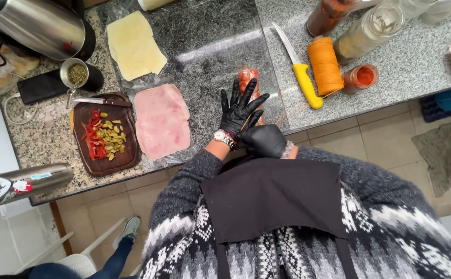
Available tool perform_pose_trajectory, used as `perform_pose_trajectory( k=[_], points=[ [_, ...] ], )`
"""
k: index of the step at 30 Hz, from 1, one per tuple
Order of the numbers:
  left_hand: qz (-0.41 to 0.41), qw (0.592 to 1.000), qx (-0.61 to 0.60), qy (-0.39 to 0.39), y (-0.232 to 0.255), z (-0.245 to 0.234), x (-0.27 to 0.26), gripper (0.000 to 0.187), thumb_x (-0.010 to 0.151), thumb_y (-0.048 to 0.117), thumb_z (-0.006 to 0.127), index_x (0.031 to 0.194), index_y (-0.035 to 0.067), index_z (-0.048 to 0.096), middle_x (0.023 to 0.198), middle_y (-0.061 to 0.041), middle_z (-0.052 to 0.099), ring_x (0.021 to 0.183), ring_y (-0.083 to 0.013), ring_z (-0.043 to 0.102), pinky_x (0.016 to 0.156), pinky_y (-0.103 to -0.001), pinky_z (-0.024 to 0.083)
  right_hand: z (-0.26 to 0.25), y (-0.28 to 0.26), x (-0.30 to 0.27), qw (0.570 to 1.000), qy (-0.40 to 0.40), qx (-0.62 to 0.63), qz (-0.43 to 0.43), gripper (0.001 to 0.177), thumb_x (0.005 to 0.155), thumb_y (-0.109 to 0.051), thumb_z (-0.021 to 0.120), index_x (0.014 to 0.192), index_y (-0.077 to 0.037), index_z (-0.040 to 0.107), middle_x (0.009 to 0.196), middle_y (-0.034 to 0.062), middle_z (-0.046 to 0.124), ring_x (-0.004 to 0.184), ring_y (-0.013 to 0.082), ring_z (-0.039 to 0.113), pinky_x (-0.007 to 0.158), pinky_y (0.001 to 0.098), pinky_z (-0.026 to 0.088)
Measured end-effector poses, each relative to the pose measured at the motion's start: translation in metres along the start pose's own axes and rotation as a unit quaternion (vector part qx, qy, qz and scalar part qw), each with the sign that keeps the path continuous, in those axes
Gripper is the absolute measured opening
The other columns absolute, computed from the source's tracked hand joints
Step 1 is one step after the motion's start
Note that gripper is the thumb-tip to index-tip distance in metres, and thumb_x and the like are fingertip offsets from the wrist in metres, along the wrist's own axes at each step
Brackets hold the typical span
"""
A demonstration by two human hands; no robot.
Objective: Preparing and tying stuffed meat rolls with fillings and spices.
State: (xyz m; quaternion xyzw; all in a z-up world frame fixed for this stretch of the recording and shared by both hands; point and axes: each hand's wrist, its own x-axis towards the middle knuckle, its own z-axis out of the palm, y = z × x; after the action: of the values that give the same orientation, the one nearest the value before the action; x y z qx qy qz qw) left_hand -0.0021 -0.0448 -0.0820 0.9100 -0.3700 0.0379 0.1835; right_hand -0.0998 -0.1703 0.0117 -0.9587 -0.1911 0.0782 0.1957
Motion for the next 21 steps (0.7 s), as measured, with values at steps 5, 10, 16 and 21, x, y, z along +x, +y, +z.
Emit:
perform_pose_trajectory(
  k=[5,10,16,21],
  points=[
    [-0.035,0.998,0.04,-0.045,-0.002,-0.013,-0.002,0.047,0.109,0.055,0.037,0.155,0.061,0.027,0.175,0.006,0.005,0.159,-0.0409,-0.004,0.12,-0.072,0.004,0.007,0.026,-0.022,0.999,-0.026,0.01,0.033,0.036,0.093,-0.034,0.058,0.129,-0.032,0.063,0.101,0.0044,0.077,0.105,0.0298,0.072,0.083,0.0508,0.059],
    [-0.035,0.997,0.046,-0.054,0.0,-0.04,0.001,0.047,0.109,0.058,0.031,0.155,0.062,0.027,0.174,0.008,0.006,0.158,-0.0392,-0.007,0.12,-0.071,0.005,-0.053,0.057,-0.044,0.991,-0.036,-0.099,0.08,0.03,0.102,-0.035,0.048,0.128,-0.03,0.06,0.093,0.0049,0.072,0.096,0.0331,0.072,0.071,0.0515,0.058],
    [0.093,0.816,-0.554,-0.135,0.01,-0.064,0.032,0.044,0.094,0.024,0.062,0.136,0.012,0.066,0.141,-0.017,0.062,0.137,-0.0365,0.053,0.117,-0.051,0.038,-0.163,0.036,-0.013,0.961,0.1,-0.259,0.008,0.01,0.084,-0.011,0.062,0.075,-0.009,0.061,0.076,0.0112,0.063,0.069,0.0344,0.061,0.065,0.0472,0.053],
    [-0.022,0.607,-0.787,-0.108,-0.031,-0.039,0.083,0.026,0.098,0.011,0.051,0.102,-0.008,0.068,0.08,-0.024,0.071,0.08,-0.0299,0.076,0.084,-0.041,0.06,-0.157,0.078,0.018,0.951,0.067,0.28,0.115,0.014,0.105,-0.024,0.063,0.1,-0.011,0.067,0.075,0.004,0.076,0.082,0.026,0.075,0.075,0.0372,0.055]
  ],
)
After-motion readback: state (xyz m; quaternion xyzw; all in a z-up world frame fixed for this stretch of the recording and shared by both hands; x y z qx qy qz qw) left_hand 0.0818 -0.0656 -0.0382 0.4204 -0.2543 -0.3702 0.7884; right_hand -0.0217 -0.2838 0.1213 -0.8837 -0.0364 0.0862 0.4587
